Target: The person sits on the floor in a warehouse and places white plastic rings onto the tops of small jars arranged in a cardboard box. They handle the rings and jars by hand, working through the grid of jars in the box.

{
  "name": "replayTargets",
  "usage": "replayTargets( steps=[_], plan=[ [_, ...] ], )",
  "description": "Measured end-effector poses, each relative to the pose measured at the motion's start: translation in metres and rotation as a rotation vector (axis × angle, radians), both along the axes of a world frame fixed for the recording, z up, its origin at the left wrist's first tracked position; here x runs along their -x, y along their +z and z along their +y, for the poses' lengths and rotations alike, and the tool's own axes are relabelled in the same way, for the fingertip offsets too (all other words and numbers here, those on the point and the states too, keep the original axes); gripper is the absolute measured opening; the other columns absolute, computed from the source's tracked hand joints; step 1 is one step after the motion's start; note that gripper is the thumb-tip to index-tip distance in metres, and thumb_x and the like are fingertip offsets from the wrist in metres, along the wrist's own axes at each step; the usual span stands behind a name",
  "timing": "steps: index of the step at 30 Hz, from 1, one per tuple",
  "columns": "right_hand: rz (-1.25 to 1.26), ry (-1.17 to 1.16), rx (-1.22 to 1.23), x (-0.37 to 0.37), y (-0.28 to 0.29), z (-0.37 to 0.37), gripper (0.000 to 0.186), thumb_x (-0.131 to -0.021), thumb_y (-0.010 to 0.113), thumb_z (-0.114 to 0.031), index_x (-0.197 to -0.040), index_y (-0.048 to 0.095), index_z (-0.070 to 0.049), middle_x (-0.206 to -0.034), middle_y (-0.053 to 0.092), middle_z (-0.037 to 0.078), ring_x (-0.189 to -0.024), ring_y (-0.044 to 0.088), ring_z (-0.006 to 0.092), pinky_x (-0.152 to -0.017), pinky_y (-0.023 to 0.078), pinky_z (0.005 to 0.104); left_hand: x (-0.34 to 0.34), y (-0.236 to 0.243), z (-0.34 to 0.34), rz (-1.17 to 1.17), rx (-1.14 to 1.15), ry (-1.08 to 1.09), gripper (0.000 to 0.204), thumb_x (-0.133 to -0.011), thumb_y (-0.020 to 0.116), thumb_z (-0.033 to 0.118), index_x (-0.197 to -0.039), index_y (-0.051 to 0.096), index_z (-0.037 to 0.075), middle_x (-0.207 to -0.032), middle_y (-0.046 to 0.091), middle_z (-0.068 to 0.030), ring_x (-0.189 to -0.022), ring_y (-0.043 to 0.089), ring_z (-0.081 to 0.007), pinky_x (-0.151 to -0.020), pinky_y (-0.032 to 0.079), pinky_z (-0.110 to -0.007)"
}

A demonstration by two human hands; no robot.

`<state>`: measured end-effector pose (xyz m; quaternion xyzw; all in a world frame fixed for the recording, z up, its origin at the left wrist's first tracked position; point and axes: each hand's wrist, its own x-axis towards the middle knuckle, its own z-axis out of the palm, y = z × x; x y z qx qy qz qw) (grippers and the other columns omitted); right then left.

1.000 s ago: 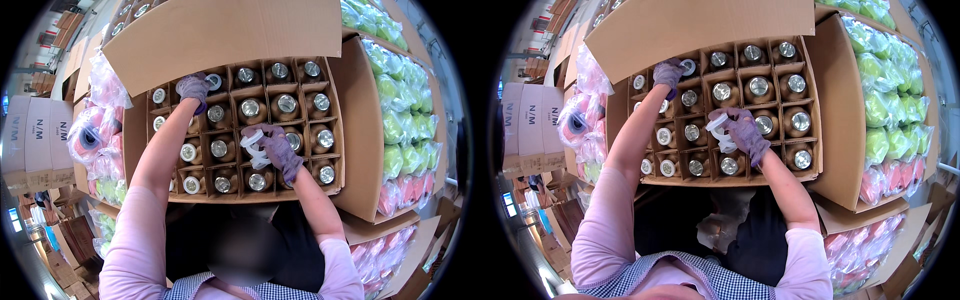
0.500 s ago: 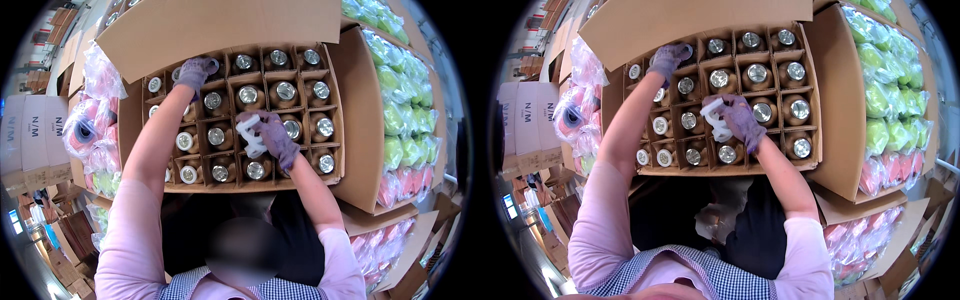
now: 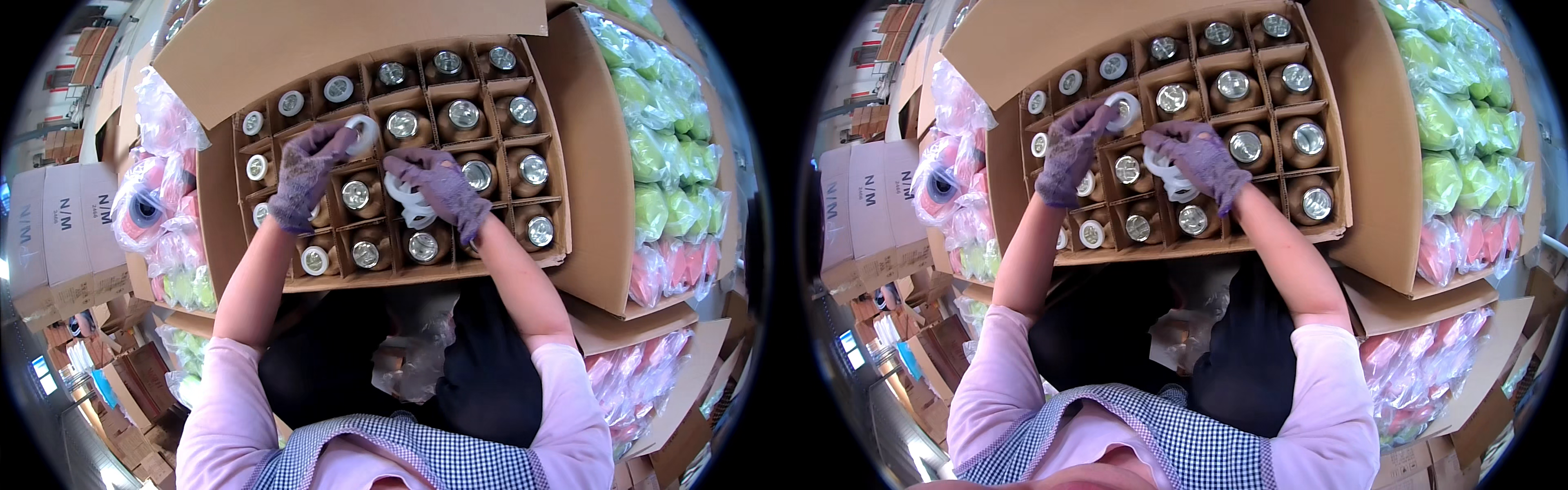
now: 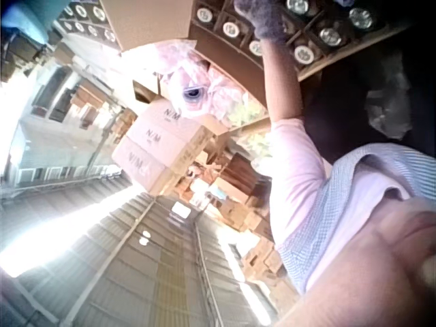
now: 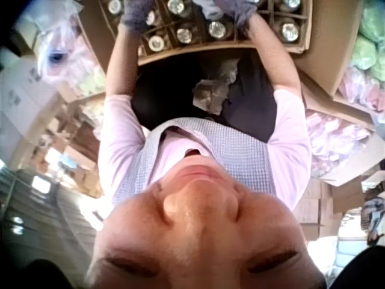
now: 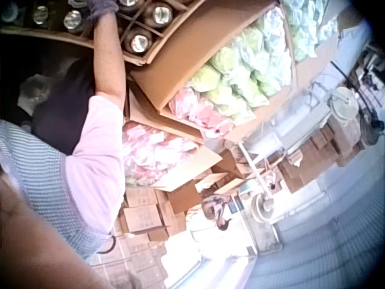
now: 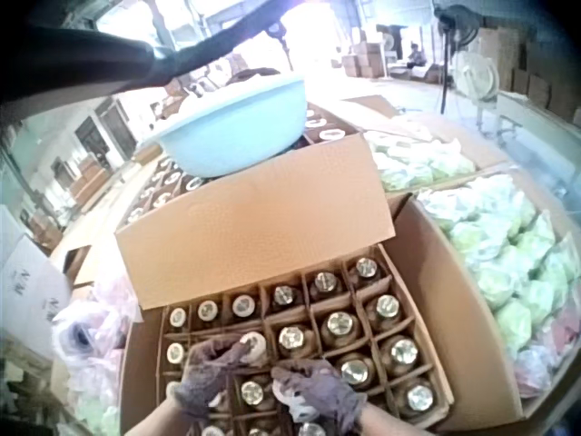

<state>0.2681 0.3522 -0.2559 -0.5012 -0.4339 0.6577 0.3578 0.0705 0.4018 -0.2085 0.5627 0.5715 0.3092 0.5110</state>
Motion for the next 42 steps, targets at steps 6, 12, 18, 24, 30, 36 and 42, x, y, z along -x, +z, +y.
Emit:
replayTargets(
  steps=[6,12,18,24,30,36,42],
  plan=[
    [0.131,-0.121,0.022,-0.008,-0.013,-0.001,0.030,-0.089,0.066,-0.028,-0.102,0.069,-0.001,-0.083,0.066,0.001,-0.077,0.055,0.0074,-0.074,0.047,0.0248,0.055,-0.086,0.033,0.652,-0.712,-0.357,0.016,-0.078,0.075,0.014,-0.091,0.070,0.008,-0.121,0.062,-0.0128,-0.107,0.060,-0.0298,-0.091,0.049,-0.039],
    [0.212,-0.113,0.072,-0.015,-0.014,-0.005,0.030,-0.090,0.065,-0.030,-0.101,0.069,-0.002,-0.083,0.065,-0.001,-0.074,0.055,0.0058,-0.071,0.046,0.0237,0.045,-0.077,0.024,0.840,-0.760,-0.475,0.019,-0.078,0.072,0.019,-0.093,0.069,0.008,-0.124,0.060,-0.0132,-0.112,0.056,-0.0331,-0.094,0.045,-0.041],
    [0.188,-0.134,0.060,-0.013,-0.007,-0.005,0.027,-0.091,0.064,-0.027,-0.102,0.069,-0.002,-0.084,0.066,-0.001,-0.076,0.057,0.0059,-0.072,0.047,0.0228,0.047,-0.076,0.043,0.773,-0.714,-0.529,0.018,-0.079,0.070,0.013,-0.096,0.068,0.008,-0.122,0.061,-0.0126,-0.110,0.059,-0.0317,-0.092,0.047,-0.040],
    [0.171,-0.133,0.069,-0.018,-0.003,-0.006,0.028,-0.090,0.064,-0.027,-0.101,0.069,-0.001,-0.084,0.066,0.000,-0.075,0.056,0.0061,-0.071,0.047,0.0230,0.060,-0.072,0.059,0.562,-0.499,-0.432,0.024,-0.080,0.068,0.009,-0.104,0.066,0.006,-0.108,0.066,-0.0131,-0.100,0.063,-0.0328,-0.085,0.051,-0.038],
    [0.191,-0.114,0.035,-0.014,-0.013,-0.007,0.029,-0.090,0.064,-0.027,-0.103,0.068,-0.001,-0.086,0.067,0.001,-0.077,0.058,0.0064,-0.072,0.047,0.0225,0.053,-0.090,0.062,0.719,-0.585,-0.325,0.028,-0.085,0.063,0.013,-0.112,0.064,0.010,-0.111,0.065,-0.0124,-0.103,0.062,-0.0309,-0.087,0.051,-0.039],
    [0.232,-0.155,0.060,-0.016,-0.013,-0.008,0.031,-0.090,0.064,-0.028,-0.101,0.069,0.000,-0.085,0.067,0.002,-0.076,0.056,0.0074,-0.073,0.046,0.0239,0.051,-0.077,0.049,0.807,-0.541,-0.485,0.029,-0.088,0.060,0.025,-0.115,0.060,0.014,-0.110,0.061,-0.0119,-0.102,0.059,-0.0323,-0.086,0.049,-0.044],
    [0.145,-0.113,0.022,-0.010,-0.018,-0.004,0.036,-0.089,0.064,-0.033,-0.101,0.069,0.001,-0.083,0.066,0.003,-0.077,0.057,0.0087,-0.073,0.047,0.0254,0.031,-0.070,0.041,1.074,-0.521,-0.539,0.042,-0.076,0.074,0.022,-0.116,0.063,0.014,-0.114,0.061,-0.0115,-0.099,0.061,-0.0327,-0.086,0.049,-0.041]
  ],
)
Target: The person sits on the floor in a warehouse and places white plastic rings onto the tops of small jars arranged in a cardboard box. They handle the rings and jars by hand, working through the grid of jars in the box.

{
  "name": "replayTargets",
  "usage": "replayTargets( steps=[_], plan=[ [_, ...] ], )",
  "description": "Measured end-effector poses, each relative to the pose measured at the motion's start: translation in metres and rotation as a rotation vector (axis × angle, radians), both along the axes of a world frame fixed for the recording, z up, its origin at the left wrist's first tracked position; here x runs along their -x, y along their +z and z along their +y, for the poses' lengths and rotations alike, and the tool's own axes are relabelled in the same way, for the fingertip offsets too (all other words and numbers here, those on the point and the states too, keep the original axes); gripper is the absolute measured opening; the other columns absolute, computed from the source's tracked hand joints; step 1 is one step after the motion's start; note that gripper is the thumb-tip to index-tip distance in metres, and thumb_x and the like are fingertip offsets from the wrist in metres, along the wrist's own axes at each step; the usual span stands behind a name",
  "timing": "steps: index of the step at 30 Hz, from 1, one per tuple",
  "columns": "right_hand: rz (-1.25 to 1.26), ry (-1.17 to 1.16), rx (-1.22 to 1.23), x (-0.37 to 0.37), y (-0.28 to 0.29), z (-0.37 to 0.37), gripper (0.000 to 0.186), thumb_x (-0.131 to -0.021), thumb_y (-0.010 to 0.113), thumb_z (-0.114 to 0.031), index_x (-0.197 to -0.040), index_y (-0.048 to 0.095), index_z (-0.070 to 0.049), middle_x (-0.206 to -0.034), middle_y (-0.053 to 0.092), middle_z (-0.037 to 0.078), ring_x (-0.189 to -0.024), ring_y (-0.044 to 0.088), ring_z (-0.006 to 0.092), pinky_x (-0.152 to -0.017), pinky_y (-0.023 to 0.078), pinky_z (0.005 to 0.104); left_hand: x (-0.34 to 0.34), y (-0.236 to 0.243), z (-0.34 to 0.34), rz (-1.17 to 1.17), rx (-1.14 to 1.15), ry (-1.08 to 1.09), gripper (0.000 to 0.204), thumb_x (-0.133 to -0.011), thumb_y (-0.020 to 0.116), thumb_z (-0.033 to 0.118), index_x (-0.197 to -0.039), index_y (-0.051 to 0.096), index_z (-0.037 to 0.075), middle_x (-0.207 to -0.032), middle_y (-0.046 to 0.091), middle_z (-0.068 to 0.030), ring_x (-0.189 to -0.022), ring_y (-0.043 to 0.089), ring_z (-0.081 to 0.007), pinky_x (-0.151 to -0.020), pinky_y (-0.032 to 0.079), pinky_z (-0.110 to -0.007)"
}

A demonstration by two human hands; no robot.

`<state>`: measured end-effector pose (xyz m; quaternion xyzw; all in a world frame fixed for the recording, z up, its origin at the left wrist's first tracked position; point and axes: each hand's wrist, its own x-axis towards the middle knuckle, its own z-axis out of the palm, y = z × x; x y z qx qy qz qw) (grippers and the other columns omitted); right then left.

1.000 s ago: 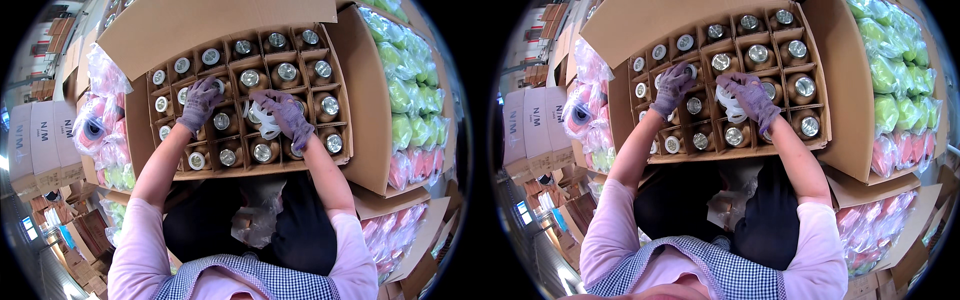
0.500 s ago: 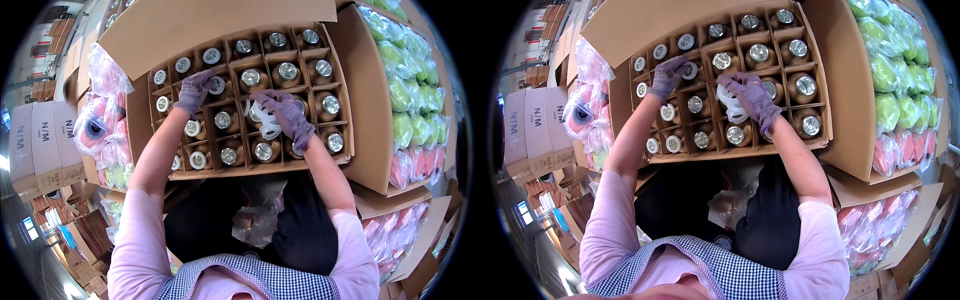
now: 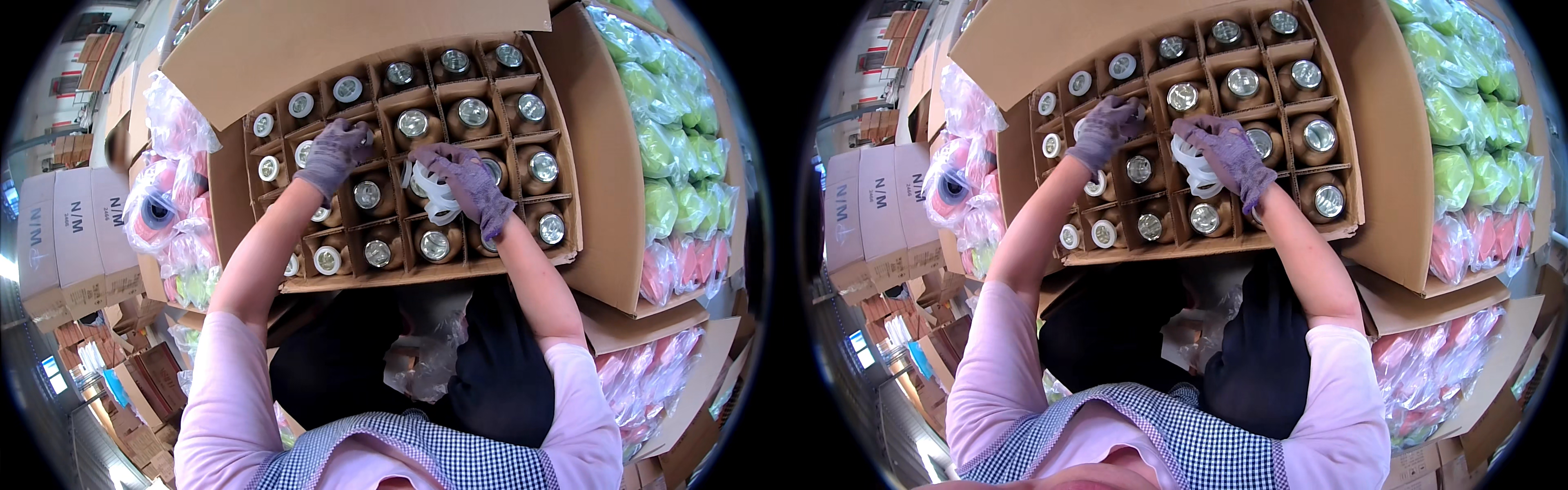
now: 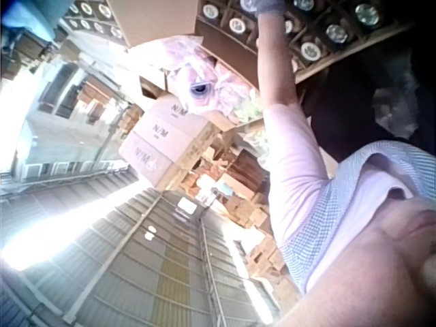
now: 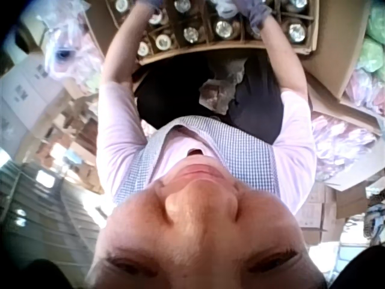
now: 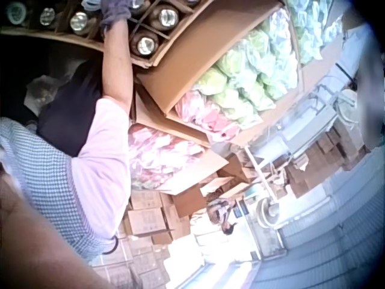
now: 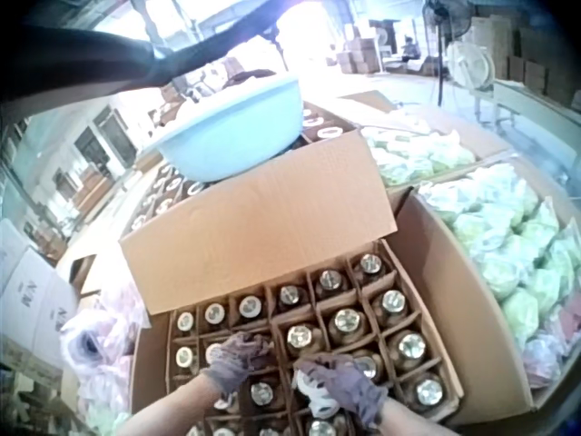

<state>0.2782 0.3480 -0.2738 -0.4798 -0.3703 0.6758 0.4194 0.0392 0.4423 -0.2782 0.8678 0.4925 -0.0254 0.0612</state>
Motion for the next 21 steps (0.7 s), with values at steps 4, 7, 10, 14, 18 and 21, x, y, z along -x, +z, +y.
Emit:
replayTargets(
  steps=[4,7,10,14,18,21],
  plan=[
    [-0.074,-0.005,-0.045,0.003,-0.007,0.001,0.036,-0.090,0.063,-0.034,-0.100,0.069,0.000,-0.083,0.066,0.003,-0.077,0.058,0.0094,-0.072,0.047,0.0245,0.003,-0.004,0.002,-0.082,0.031,0.015,0.047,-0.074,0.076,0.022,-0.119,0.062,0.016,-0.113,0.062,-0.0105,-0.100,0.061,-0.0316,-0.086,0.050,-0.040],
    [0.222,-0.023,0.077,0.000,0.003,-0.002,0.037,-0.091,0.062,-0.036,-0.101,0.068,-0.001,-0.085,0.065,0.003,-0.075,0.058,0.0096,-0.070,0.047,0.0234,0.015,0.004,-0.001,-0.243,0.058,-0.033,0.047,-0.076,0.075,0.024,-0.120,0.061,0.017,-0.111,0.063,-0.0102,-0.100,0.061,-0.0309,-0.086,0.050,-0.039],
    [0.266,-0.073,0.093,-0.003,0.003,-0.003,0.038,-0.093,0.059,-0.037,-0.102,0.068,-0.002,-0.085,0.065,0.002,-0.072,0.059,0.0092,-0.067,0.048,0.0230,-0.010,0.031,-0.010,-0.027,0.066,-0.017,0.041,-0.083,0.070,0.028,-0.122,0.062,0.017,-0.118,0.062,-0.0095,-0.105,0.059,-0.0290,-0.087,0.050,-0.038],
    [-0.031,-0.052,0.012,-0.002,-0.006,-0.003,0.047,-0.098,0.047,-0.042,-0.106,0.066,0.000,-0.093,0.067,0.007,-0.082,0.061,0.0141,-0.076,0.049,0.0263,-0.055,0.081,-0.052,-0.500,0.089,-0.175,0.033,-0.080,0.072,0.016,-0.112,0.064,0.013,-0.114,0.063,-0.0093,-0.103,0.060,-0.0285,-0.085,0.052,-0.038],
    [0.086,0.022,0.030,0.009,0.008,-0.005,0.053,-0.100,0.037,-0.045,-0.111,0.064,0.000,-0.100,0.067,0.009,-0.092,0.061,0.0160,-0.085,0.048,0.0290,-0.048,0.073,-0.065,-0.591,0.207,-0.330,0.028,-0.079,0.072,0.002,-0.105,0.066,0.007,-0.110,0.066,-0.0091,-0.099,0.063,-0.0199,-0.085,0.051,-0.031],
    [0.348,0.092,0.094,0.007,0.016,-0.005,0.054,-0.101,0.035,-0.045,-0.116,0.061,0.000,-0.105,0.066,0.009,-0.094,0.061,0.0147,-0.087,0.048,0.0285,-0.034,0.066,-0.071,-1.005,0.609,0.027,0.020,-0.080,0.072,0.000,-0.098,0.064,0.002,-0.106,0.066,-0.0064,-0.092,0.062,-0.0147,-0.084,0.050,-0.029]
  ],
)
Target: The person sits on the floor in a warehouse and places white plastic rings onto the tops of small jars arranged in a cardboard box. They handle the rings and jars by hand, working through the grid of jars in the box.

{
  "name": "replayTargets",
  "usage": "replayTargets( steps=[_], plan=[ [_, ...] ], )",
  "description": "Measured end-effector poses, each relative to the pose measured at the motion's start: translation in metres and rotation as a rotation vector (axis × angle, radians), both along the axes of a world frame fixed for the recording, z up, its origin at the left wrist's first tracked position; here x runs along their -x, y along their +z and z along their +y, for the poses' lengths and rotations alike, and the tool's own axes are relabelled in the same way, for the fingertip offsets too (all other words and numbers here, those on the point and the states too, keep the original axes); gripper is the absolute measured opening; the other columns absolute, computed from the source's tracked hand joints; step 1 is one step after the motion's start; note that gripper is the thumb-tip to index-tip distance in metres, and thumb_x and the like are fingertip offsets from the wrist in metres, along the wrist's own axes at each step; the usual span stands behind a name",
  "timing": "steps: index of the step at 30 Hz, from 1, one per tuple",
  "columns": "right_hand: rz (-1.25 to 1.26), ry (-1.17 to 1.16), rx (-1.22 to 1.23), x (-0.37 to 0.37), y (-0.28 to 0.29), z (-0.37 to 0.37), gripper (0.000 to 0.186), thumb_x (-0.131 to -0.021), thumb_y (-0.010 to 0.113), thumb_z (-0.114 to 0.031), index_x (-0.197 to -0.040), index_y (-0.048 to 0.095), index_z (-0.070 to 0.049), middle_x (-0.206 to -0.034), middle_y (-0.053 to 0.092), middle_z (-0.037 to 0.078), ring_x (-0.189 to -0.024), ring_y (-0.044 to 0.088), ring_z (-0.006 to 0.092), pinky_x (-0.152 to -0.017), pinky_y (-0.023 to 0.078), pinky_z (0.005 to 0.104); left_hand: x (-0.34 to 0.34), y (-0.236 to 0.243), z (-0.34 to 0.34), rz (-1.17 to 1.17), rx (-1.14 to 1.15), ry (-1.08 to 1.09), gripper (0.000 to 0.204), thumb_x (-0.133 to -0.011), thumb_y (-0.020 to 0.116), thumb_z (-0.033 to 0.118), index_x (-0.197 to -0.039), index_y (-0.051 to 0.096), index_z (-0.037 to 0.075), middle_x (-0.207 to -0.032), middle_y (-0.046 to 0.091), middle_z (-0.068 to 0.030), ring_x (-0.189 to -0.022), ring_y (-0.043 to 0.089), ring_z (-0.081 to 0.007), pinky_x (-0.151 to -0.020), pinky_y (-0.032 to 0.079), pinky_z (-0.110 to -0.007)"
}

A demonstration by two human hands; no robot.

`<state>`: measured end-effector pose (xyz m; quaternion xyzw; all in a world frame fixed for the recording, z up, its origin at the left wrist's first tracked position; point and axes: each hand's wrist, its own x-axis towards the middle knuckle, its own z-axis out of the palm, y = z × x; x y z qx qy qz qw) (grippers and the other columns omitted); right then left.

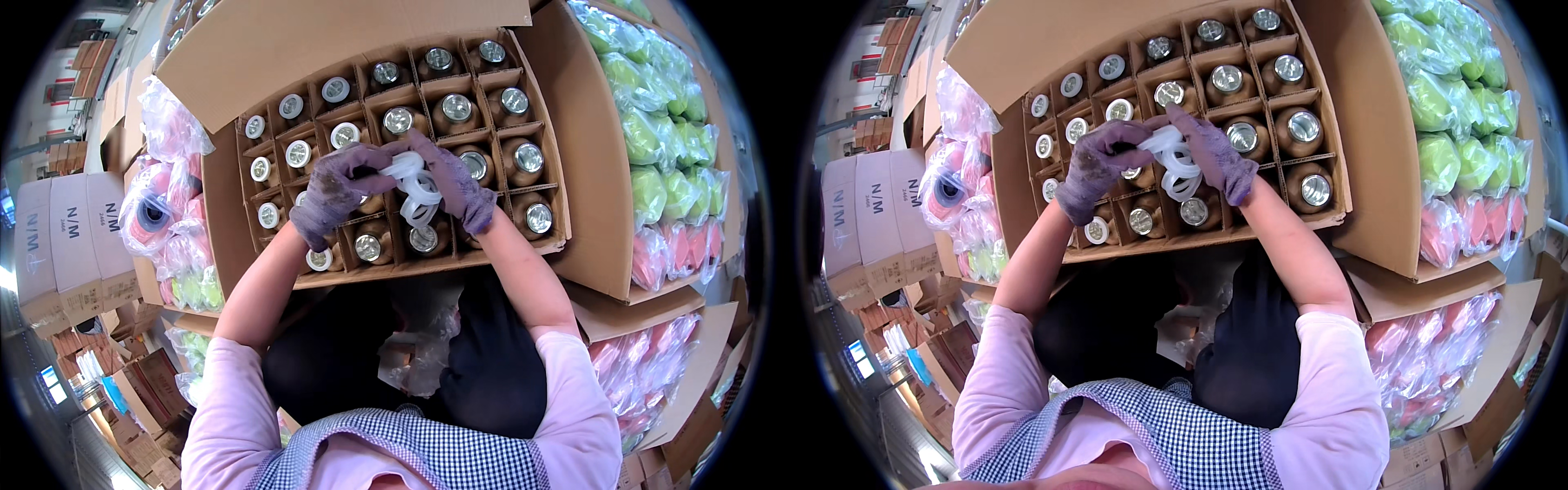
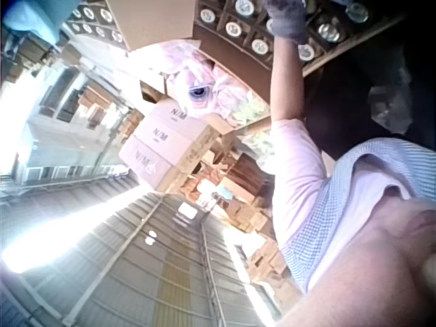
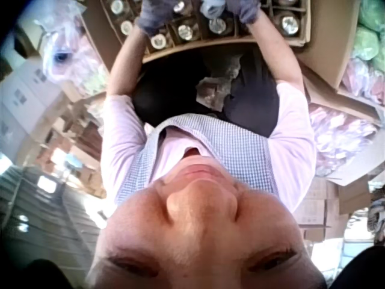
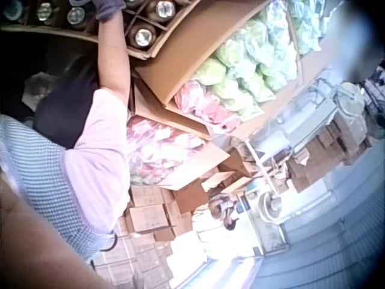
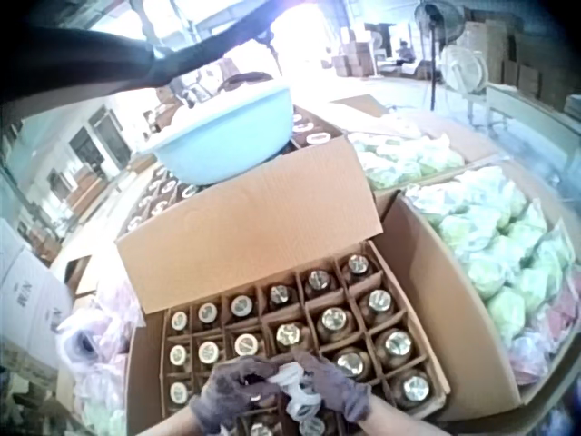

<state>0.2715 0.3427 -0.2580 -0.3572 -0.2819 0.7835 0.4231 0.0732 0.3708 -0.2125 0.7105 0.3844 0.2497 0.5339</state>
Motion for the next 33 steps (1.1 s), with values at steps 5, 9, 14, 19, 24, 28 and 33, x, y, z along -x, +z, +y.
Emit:
replayTargets(
  steps=[5,9,14,19,24,28,33],
  plan=[
    [-0.168,-0.012,-0.351,-0.002,-0.013,-0.002,0.042,-0.098,0.050,-0.034,-0.125,0.057,-0.003,-0.107,0.065,0.006,-0.094,0.061,0.0111,-0.086,0.049,0.0265,0.010,-0.005,-0.002,0.016,0.439,0.167,0.015,-0.085,0.071,0.014,-0.092,0.064,0.004,-0.088,0.065,-0.0012,-0.081,0.061,-0.0089,-0.072,0.050,-0.024],
    [-0.089,-0.058,-0.109,-0.009,-0.002,-0.002,0.032,-0.091,0.061,-0.017,-0.120,0.061,-0.003,-0.099,0.067,0.005,-0.092,0.063,0.0111,-0.080,0.052,0.0245,0.011,0.002,0.001,-0.126,0.572,0.557,0.022,-0.089,0.067,0.020,-0.103,0.061,0.004,-0.087,0.066,-0.0038,-0.075,0.064,-0.0095,-0.064,0.053,-0.024],
    [-0.038,-0.168,-0.136,-0.026,-0.003,0.002,0.029,-0.089,0.058,-0.008,-0.117,0.062,-0.003,-0.108,0.065,0.005,-0.094,0.062,0.0101,-0.082,0.051,0.0230,0.051,-0.052,-0.011,0.320,0.203,0.432,0.023,-0.091,0.064,0.020,-0.107,0.063,0.004,-0.087,0.067,-0.0065,-0.074,0.066,-0.0181,-0.066,0.052,-0.027],
    [-0.080,-0.137,-0.114,-0.030,0.002,-0.001,0.031,-0.089,0.056,-0.008,-0.119,0.061,-0.002,-0.109,0.065,0.005,-0.094,0.061,0.0102,-0.083,0.049,0.0227,0.047,-0.071,-0.028,0.988,-0.502,0.289,0.030,-0.087,0.063,0.019,-0.116,0.064,0.010,-0.098,0.062,-0.0168,-0.085,0.063,-0.0351,-0.074,0.052,-0.042],
    [-0.087,-0.142,-0.120,-0.030,0.000,-0.002,0.031,-0.090,0.055,-0.008,-0.119,0.061,-0.002,-0.107,0.066,0.005,-0.096,0.061,0.0105,-0.085,0.049,0.0232,0.050,-0.079,-0.037,0.823,-0.592,0.238,0.034,-0.089,0.059,0.018,-0.123,0.056,0.011,-0.103,0.057,-0.0180,-0.085,0.062,-0.0364,-0.072,0.052,-0.043],
    [-0.097,-0.167,-0.160,-0.029,-0.001,-0.004,0.030,-0.090,0.055,-0.009,-0.119,0.061,-0.001,-0.104,0.066,0.006,-0.093,0.061,0.0100,-0.083,0.049,0.0236,0.053,-0.071,-0.035,0.658,-0.591,0.059,0.036,-0.085,0.064,0.016,-0.121,0.059,0.012,-0.109,0.057,-0.0180,-0.090,0.060,-0.0351,-0.077,0.051,-0.044],
    [-0.116,-0.129,-0.142,-0.034,-0.004,-0.005,0.036,-0.089,0.056,-0.016,-0.122,0.060,-0.004,-0.114,0.063,0.004,-0.101,0.057,0.0118,-0.086,0.047,0.0254,0.063,-0.049,-0.036,0.734,-0.716,-0.131,0.032,-0.078,0.072,0.015,-0.109,0.066,0.010,-0.124,0.057,-0.0165,-0.102,0.060,-0.0335,-0.083,0.049,-0.044]
  ],
)
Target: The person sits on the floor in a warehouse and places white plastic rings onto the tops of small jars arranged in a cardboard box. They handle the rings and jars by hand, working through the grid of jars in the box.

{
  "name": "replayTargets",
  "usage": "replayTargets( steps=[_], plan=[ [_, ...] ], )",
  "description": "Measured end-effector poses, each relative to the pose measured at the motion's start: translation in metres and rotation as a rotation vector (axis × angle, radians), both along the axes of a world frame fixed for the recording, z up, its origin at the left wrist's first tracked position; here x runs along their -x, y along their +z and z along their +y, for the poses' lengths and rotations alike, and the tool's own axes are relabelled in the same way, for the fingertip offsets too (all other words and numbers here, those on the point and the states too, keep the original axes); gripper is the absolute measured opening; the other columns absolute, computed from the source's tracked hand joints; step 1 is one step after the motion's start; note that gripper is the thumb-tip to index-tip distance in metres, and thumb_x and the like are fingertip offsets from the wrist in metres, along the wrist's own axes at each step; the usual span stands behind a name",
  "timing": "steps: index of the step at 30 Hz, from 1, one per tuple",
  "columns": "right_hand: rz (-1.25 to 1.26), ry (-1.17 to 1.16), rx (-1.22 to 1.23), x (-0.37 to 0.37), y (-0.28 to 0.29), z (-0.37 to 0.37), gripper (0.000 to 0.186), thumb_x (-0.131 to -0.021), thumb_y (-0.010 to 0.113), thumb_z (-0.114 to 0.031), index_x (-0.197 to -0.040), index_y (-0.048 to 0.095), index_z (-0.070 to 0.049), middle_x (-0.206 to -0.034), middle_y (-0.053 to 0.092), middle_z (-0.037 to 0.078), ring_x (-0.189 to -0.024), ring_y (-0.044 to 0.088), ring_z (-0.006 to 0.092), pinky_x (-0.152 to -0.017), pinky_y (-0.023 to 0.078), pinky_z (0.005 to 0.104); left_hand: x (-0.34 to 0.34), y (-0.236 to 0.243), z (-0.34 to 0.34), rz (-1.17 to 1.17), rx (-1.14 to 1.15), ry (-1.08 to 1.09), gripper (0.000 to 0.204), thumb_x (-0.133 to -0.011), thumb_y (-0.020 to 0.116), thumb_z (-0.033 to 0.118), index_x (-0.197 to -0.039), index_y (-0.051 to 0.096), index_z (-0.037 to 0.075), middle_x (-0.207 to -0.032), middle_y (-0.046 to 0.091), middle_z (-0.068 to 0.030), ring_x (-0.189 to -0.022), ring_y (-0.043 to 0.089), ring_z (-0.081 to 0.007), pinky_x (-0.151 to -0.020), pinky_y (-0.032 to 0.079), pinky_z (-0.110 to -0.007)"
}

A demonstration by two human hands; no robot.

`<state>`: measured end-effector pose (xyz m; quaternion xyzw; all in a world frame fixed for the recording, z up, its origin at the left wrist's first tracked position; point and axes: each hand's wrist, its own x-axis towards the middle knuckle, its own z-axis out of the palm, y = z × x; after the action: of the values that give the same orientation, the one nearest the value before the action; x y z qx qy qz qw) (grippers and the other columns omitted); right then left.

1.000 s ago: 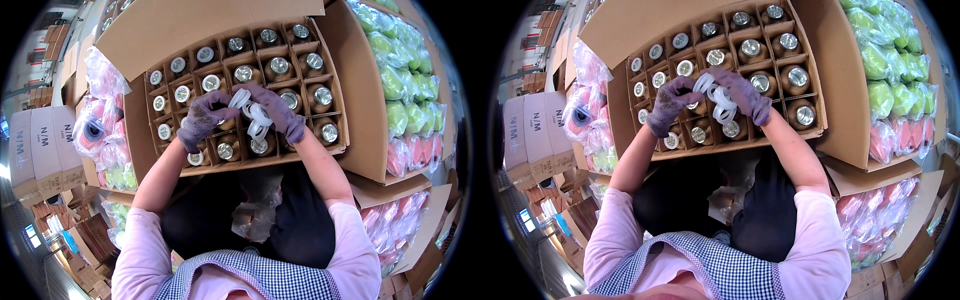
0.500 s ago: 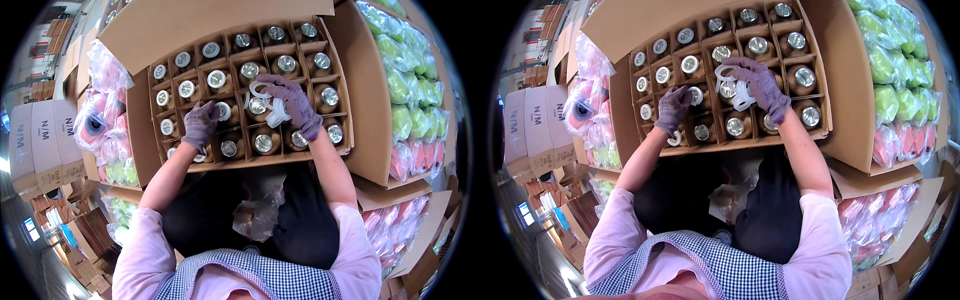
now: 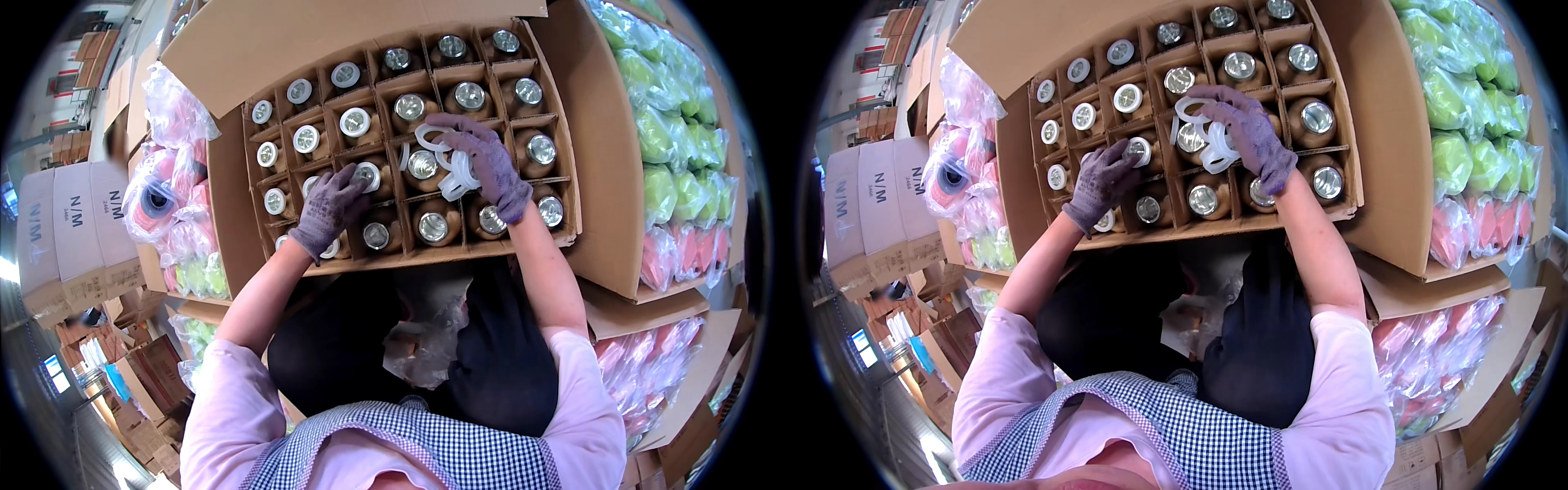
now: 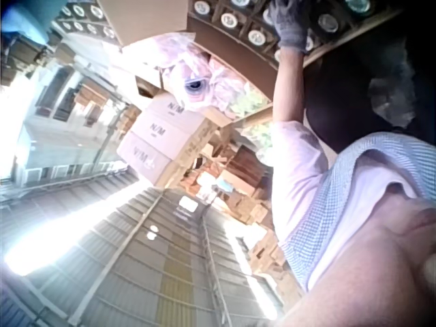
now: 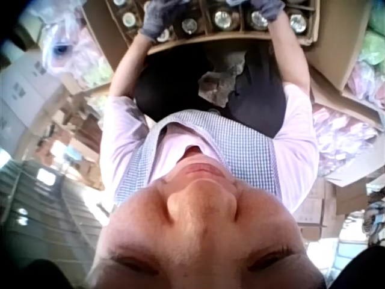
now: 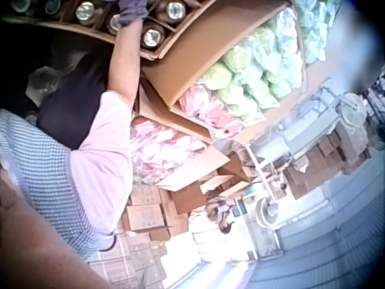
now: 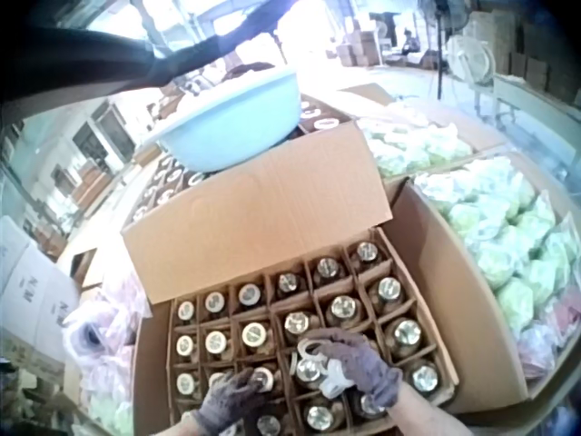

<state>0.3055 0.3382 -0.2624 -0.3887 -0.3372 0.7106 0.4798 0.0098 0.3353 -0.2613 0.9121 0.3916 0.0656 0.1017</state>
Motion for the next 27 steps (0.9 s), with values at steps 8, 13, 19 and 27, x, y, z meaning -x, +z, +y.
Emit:
replayTargets(
  steps=[8,13,19,27],
  plan=[
    [-0.004,-0.034,0.030,-0.002,-0.002,-0.001,0.036,-0.087,0.056,-0.014,-0.122,0.061,-0.004,-0.114,0.063,0.006,-0.099,0.058,0.0131,-0.087,0.047,0.0248,0.009,0.002,0.016,-0.068,0.182,-0.057,0.023,-0.074,0.072,0.012,-0.097,0.068,0.013,-0.111,0.062,-0.0129,-0.093,0.062,-0.0324,-0.079,0.051,-0.043],
    [0.018,-0.063,0.020,0.006,0.000,0.002,0.029,-0.088,0.056,-0.011,-0.115,0.063,-0.003,-0.104,0.066,0.005,-0.092,0.061,0.0102,-0.082,0.049,0.0238,-0.003,-0.011,0.008,0.037,0.005,0.030,0.030,-0.069,0.075,0.012,-0.098,0.066,0.014,-0.106,0.063,-0.0102,-0.085,0.063,-0.0317,-0.074,0.052,-0.042],
    [-0.020,-0.046,-0.013,0.007,-0.001,0.000,0.029,-0.087,0.056,-0.011,-0.114,0.063,-0.002,-0.103,0.066,0.004,-0.093,0.061,0.0105,-0.085,0.048,0.0240,-0.009,0.001,0.020,-0.005,0.317,0.196,0.036,-0.074,0.076,0.022,-0.107,0.064,0.016,-0.102,0.059,-0.0126,-0.093,0.061,-0.0348,-0.080,0.050,-0.043],
    [-0.005,-0.039,0.020,0.008,-0.009,0.003,0.030,-0.087,0.056,-0.012,-0.114,0.064,-0.003,-0.102,0.066,0.004,-0.093,0.060,0.0106,-0.084,0.049,0.0245,0.002,-0.005,0.015,-0.018,0.190,0.017,0.024,-0.075,0.076,0.017,-0.097,0.068,0.014,-0.108,0.060,-0.0133,-0.089,0.062,-0.0328,-0.075,0.052,-0.039]
  ],
)
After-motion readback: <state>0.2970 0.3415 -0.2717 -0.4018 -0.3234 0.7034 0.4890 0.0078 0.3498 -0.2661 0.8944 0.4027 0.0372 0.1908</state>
